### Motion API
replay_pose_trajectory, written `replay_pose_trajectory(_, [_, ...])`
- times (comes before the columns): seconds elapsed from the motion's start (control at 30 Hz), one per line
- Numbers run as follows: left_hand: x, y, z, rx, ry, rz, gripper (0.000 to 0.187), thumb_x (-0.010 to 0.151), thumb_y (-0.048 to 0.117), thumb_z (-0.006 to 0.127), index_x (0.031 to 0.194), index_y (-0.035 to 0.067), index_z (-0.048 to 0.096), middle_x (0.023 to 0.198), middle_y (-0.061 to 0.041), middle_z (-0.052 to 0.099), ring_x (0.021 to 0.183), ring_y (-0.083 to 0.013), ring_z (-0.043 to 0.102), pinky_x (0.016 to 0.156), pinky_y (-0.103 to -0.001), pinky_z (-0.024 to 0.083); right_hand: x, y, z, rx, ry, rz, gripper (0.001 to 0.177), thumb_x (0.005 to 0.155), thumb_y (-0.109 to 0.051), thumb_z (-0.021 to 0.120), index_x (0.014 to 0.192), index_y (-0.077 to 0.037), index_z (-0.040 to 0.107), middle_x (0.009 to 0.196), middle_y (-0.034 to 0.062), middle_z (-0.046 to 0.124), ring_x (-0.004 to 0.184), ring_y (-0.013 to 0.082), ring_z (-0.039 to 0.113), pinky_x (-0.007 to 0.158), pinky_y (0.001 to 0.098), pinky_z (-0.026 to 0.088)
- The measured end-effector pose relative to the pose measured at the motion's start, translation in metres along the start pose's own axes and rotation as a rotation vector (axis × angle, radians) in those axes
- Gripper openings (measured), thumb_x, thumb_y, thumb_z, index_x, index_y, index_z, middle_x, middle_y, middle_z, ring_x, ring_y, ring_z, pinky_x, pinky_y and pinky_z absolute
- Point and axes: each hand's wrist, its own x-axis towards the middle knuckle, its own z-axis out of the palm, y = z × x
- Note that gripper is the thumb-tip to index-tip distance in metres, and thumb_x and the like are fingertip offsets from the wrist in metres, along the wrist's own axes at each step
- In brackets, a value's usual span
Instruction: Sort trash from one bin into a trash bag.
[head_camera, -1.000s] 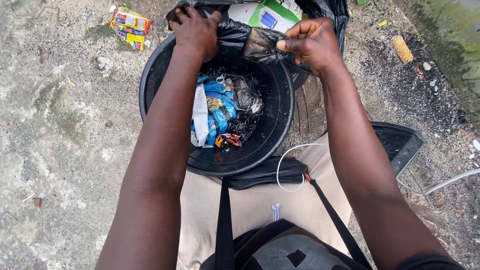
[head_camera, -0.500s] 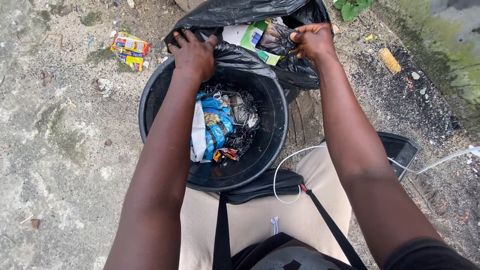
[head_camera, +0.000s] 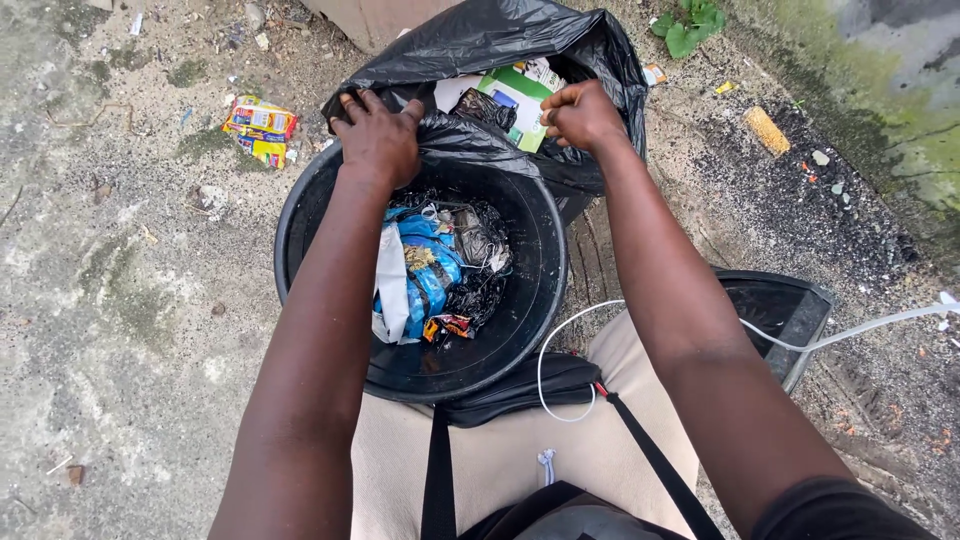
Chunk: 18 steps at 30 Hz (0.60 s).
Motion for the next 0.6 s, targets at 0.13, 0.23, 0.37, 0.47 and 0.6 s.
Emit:
replay_pose_trajectory(0.13, [-0.007,0.003,-0.010,-0.021,-0.040,-0.026,0.053,0.095,0.019,0.054,0.146,0.033,0.048,0.162,-0.036,0.015,0.148,-0.0610,0.014,0.112,-0.075,0.022,0.002,0.002,0.004,-0.190,-0.116,0.015,0.019,0.091,-0.012,0.071,0.108,-0.007,0.078,0.096,0.0072,0.080,0.078,0.0121,0.074,0.070,0.0312,0.059])
replay_pose_trajectory(0.23, [0.000,-0.006,-0.003,-0.033,-0.004,-0.031,0.049,0.095,0.017,0.055,0.141,0.033,0.051,0.164,-0.035,0.006,0.148,-0.0614,0.008,0.109,-0.077,0.024,0.002,-0.001,0.011,-0.363,0.014,-0.183,0.018,0.088,-0.016,0.078,0.103,-0.004,0.080,0.092,0.0113,0.079,0.079,0.0162,0.074,0.074,0.0331,0.057])
replay_pose_trajectory(0.37, [0.000,-0.022,0.011,-0.047,0.080,-0.009,0.049,0.093,0.013,0.058,0.140,0.028,0.053,0.164,-0.038,0.008,0.147,-0.0635,0.010,0.106,-0.080,0.026,-0.038,-0.036,0.021,-0.439,0.212,-0.508,0.016,0.085,-0.014,0.081,0.096,-0.002,0.081,0.086,0.0130,0.078,0.074,0.0216,0.075,0.070,0.0350,0.057])
replay_pose_trajectory(0.47, [0.012,-0.028,0.030,-0.051,0.153,0.018,0.055,0.090,0.009,0.058,0.141,0.028,0.053,0.161,-0.036,0.021,0.145,-0.0643,0.017,0.105,-0.081,0.026,-0.078,-0.077,0.028,-0.342,0.202,-0.571,0.014,0.093,-0.014,0.081,0.095,-0.001,0.080,0.082,0.0125,0.077,0.072,0.0198,0.076,0.069,0.0336,0.058])
replay_pose_trajectory(0.6, [0.009,-0.019,0.030,-0.009,0.228,0.034,0.052,0.091,0.012,0.061,0.139,0.029,0.054,0.151,-0.032,0.039,0.138,-0.0618,0.030,0.099,-0.081,0.030,-0.113,-0.101,0.051,-0.342,0.082,-0.634,0.009,0.092,-0.012,0.080,0.092,-0.002,0.081,0.080,0.0120,0.077,0.069,0.0197,0.074,0.069,0.0339,0.057])
